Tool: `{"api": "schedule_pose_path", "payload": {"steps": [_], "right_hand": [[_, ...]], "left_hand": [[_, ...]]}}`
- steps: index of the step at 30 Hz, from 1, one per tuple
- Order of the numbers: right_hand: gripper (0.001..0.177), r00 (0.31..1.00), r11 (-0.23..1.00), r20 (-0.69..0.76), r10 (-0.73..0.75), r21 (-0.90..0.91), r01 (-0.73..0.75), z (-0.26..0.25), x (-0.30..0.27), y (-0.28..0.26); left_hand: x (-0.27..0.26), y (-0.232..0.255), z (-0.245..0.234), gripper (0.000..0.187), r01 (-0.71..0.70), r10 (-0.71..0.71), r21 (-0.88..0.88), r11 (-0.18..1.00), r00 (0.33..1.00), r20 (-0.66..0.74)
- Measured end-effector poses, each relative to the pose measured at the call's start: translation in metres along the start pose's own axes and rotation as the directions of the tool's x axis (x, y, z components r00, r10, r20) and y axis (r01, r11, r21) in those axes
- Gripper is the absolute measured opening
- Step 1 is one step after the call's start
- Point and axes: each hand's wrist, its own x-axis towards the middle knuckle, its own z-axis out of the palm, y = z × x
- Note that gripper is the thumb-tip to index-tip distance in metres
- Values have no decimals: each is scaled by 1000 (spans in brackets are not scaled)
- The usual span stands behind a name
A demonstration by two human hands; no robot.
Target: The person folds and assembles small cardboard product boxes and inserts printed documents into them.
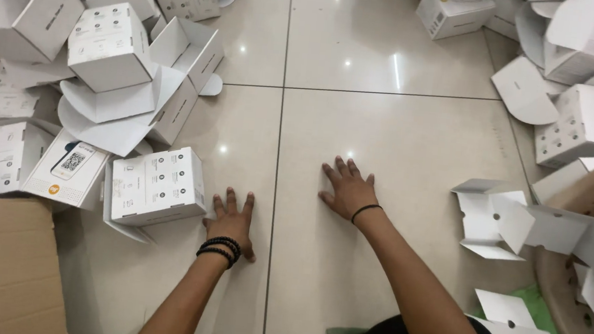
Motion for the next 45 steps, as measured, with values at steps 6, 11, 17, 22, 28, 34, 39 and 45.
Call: {"api": "schedule_pose_path", "payload": {"steps": [6,11,17,22,28,34,39,45], "right_hand": [[69,997,984,-5,77,162,-75,14,-39,84],[65,945,838,-43,325,476,-266,-10,-72,135],[53,662,609,-476,579,792,36,-33,-76,163],[44,477,333,-463,747,881,335,-73,-87,170],[30,420,-180,-198,886,688,703,-100,-104,178],[25,217,-75,-181,959,575,815,-100,-113,191],[21,239,-136,-115,964,557,819,-95,-123,197],[15,298,-132,-241,923,531,837,-80,-128,199]], "left_hand": [[9,47,-2,65,-199,230,174,964,957,-180],[40,138,-50,57,-339,399,235,911,868,-295],[91,292,-118,52,-511,574,261,819,733,-365],[140,433,-137,41,-682,711,252,687,559,-427],[159,587,-112,62,-799,833,501,333,0,-553],[106,659,-136,88,-516,979,851,97,-104,-174],[117,654,-121,70,-522,987,840,148,27,-157],[132,570,-95,58,-526,885,762,378,-37,-464]]}}
